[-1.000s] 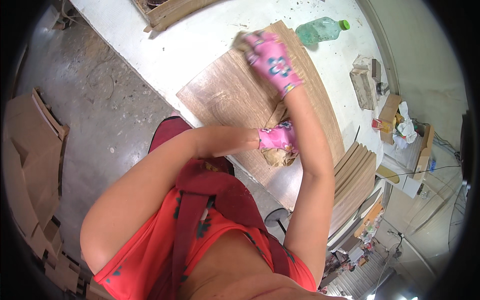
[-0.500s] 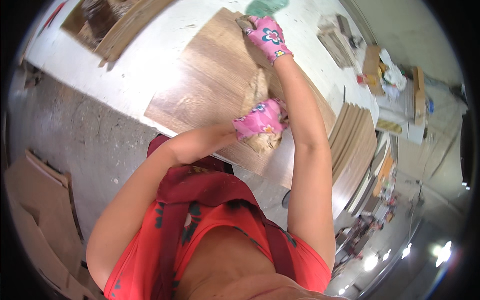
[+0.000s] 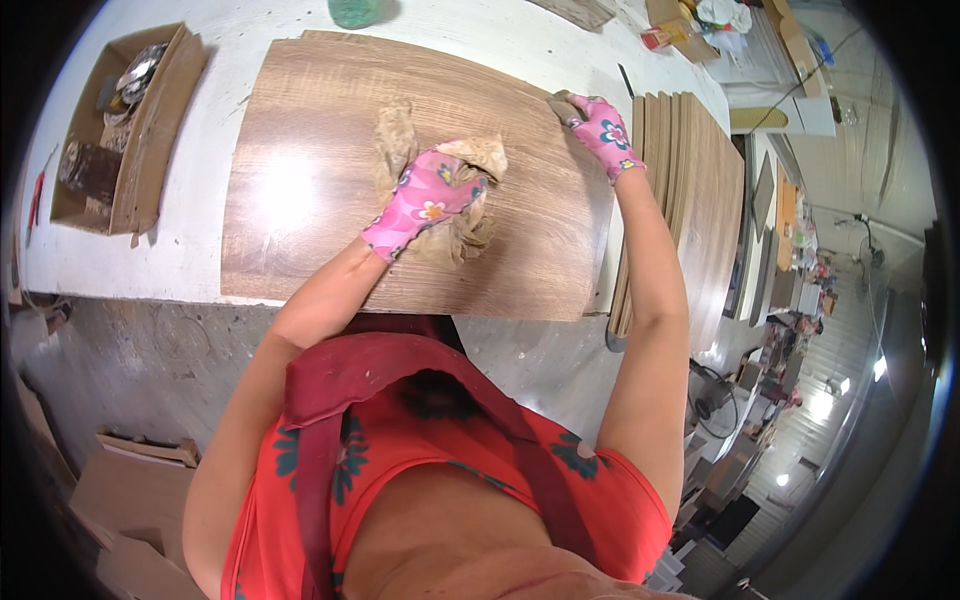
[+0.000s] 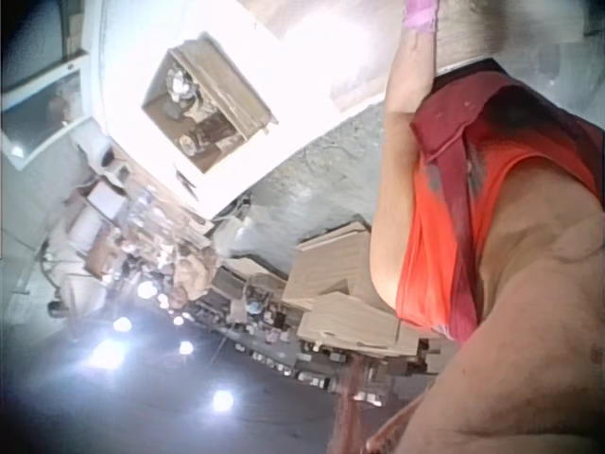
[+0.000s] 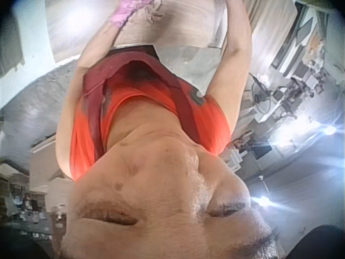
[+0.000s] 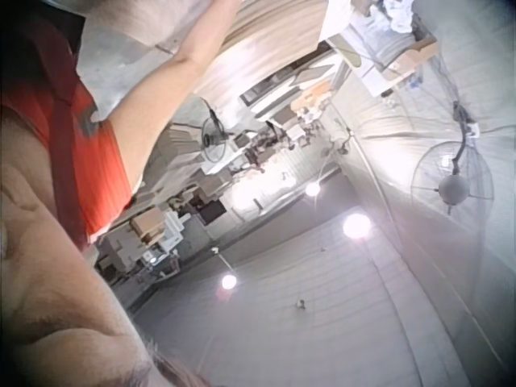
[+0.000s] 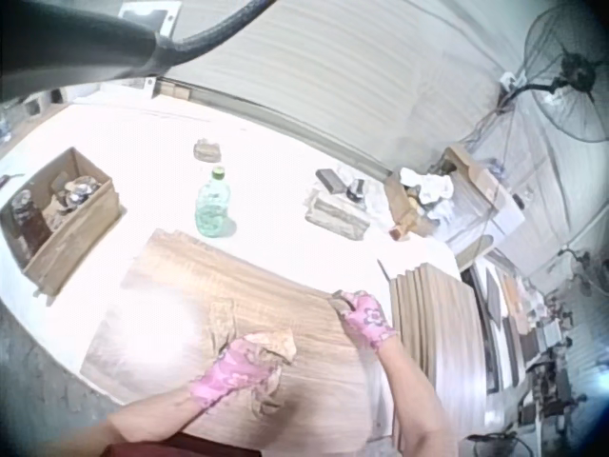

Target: The person wipes the surface and edges of wood panels using a crumpled cloth, handling them one at a time and placing them into a stack.

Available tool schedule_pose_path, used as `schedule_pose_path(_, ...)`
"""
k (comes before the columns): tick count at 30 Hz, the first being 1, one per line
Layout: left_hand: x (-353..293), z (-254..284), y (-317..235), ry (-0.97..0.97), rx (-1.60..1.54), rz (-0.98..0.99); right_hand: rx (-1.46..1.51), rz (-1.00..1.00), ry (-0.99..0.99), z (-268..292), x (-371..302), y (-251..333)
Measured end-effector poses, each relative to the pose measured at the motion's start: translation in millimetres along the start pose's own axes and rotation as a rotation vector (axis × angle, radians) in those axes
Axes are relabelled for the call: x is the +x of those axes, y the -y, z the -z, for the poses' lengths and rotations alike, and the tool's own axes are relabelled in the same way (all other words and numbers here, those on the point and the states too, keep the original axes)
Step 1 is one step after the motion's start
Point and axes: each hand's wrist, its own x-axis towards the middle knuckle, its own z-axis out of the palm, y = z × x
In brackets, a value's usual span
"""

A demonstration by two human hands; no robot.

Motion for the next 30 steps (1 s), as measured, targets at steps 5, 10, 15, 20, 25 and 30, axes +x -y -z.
schedule_pose_path(5, -1.3, 0.6, -21.3, 0.013, 0.033, 0.151, 0.097, -0.088, -0.035, -11.4, -15.9, -88.1)
schedule_pose_path(10, 3.2, 5.2, -28.0, 0.05, 0.171, 0.158, 0.22, -0.343, 0.065, 15.7, -38.4, -117.8)
schedule_pose_path(15, 5.6, 3.8, -14.2, 0.012, 0.153, 0.089, 0.438, -0.218, -0.144, 3.7, -46.8, -120.5)
schedule_pose_path(20, 5.2, 0.4, -15.0, -0.025, 0.152, 0.142, 0.236, -0.284, -0.198, -19.3, -52.4, -85.1)
schedule_pose_path(25, 8.8, 6.8, -15.4, 0.05, 0.273, 0.059, 0.351, -0.275, -0.259, -40.4, -101.2, -80.3)
schedule_pose_path(30, 9.1, 5.1, -7.4, -0.015, 0.198, 0.027, 0.436, -0.359, -0.132, -37.1, -180.7, -57.2)
